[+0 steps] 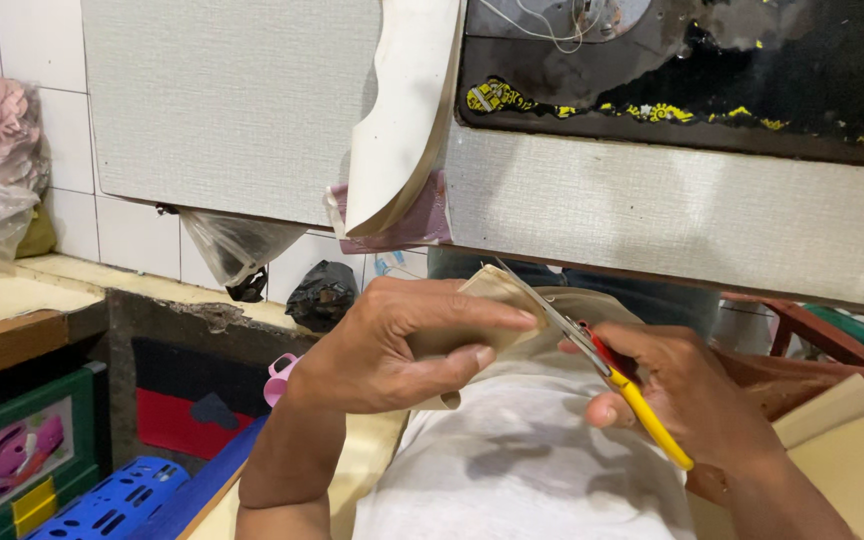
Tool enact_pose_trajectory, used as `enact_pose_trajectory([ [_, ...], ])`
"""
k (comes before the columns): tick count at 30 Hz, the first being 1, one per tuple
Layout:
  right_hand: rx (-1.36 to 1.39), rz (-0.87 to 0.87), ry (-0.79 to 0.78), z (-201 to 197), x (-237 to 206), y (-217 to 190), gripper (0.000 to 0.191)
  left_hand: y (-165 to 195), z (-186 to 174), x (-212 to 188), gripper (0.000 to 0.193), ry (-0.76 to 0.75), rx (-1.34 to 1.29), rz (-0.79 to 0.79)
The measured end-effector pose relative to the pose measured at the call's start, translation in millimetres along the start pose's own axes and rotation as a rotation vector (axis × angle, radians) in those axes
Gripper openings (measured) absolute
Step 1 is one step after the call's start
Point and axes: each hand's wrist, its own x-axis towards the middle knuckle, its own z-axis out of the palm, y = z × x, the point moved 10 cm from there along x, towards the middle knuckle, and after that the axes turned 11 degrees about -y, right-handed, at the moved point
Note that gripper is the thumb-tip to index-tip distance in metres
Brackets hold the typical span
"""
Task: The person trims the edge of a shoe upper with scissors, folds and aligns the material by hand, then guides it under an industrial sewing machine to stitch the edge. They reposition the upper repeatedly while sewing along the curve.
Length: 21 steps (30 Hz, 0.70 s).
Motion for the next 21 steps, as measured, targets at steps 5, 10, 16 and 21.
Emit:
enact_pose_trajectory([
  [5,0.044,0.091,-0.003,2.0,-3.4,12.3,0.091,5.1,0.9,1.0,0.033,-0.048,0.050,0.043],
  [10,0.040,-0.024,-0.025,1.5,-4.8,-3.2,0.093,-0.1,2.3,2.6,0.031,-0.083,0.040,-0.004],
  [16,-0.065,0.019,-0.062,-0.9,-0.1,0.2,0.092,1.3,2.5,4.2,0.034,-0.097,0.184,0.017],
  [21,-0.120,-0.041,-0.067,-2.3,1.8,-0.2,0.088,5.8,4.3,4.1,0.035,-0.117,0.194,0.065],
])
